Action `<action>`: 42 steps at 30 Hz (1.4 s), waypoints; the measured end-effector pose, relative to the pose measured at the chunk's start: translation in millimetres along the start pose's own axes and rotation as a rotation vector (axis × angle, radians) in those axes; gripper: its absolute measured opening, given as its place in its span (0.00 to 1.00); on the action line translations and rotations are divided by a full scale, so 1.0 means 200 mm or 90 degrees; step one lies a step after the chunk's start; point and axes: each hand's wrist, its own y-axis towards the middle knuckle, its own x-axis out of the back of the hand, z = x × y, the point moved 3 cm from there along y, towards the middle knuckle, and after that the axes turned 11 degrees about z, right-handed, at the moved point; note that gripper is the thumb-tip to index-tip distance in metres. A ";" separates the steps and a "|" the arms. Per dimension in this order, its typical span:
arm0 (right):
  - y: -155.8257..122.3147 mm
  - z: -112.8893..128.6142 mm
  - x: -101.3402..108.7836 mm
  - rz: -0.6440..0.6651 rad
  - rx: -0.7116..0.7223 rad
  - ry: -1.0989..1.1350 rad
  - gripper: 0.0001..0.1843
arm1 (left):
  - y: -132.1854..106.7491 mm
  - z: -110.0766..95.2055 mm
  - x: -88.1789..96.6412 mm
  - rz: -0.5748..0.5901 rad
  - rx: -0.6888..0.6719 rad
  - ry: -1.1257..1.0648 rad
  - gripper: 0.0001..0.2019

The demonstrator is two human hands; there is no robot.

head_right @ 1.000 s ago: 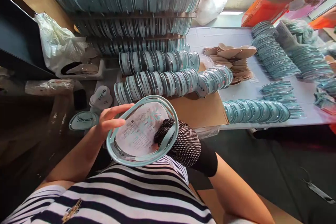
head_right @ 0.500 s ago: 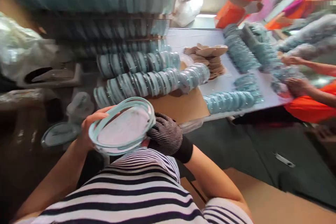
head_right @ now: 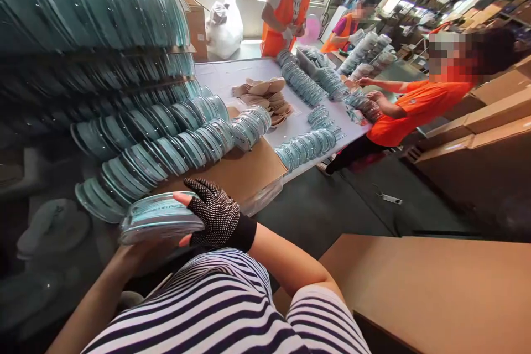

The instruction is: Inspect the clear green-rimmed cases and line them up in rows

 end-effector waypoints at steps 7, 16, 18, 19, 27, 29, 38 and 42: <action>-0.14 -0.20 -0.27 0.042 -0.176 0.240 0.47 | 0.03 0.18 -0.08 0.111 0.049 -0.061 0.36; -0.31 -0.54 -0.20 -0.163 -0.390 0.018 0.40 | 0.00 0.13 0.24 -0.206 -0.022 -0.029 0.34; -0.32 -0.56 -0.19 -0.141 -0.405 -0.058 0.41 | -0.01 0.13 0.31 -0.280 -0.051 -0.033 0.32; -0.32 -0.58 -0.20 -0.112 -0.408 -0.080 0.42 | -0.01 0.15 0.34 -0.298 -0.056 -0.035 0.31; -0.33 -0.60 -0.24 -0.089 -0.438 -0.160 0.46 | 0.10 0.30 0.24 -0.132 0.014 0.011 0.34; -0.33 -0.57 -0.25 -0.128 -0.441 -0.186 0.48 | 0.12 0.31 0.21 -0.083 0.025 0.038 0.35; -0.38 -0.51 -0.24 -0.219 -0.414 -0.192 0.41 | 0.10 0.22 0.20 -0.048 -0.036 0.110 0.28; -0.36 -0.67 -0.03 -0.261 -0.412 -0.185 0.39 | 0.06 0.08 0.37 -0.264 -0.140 0.189 0.21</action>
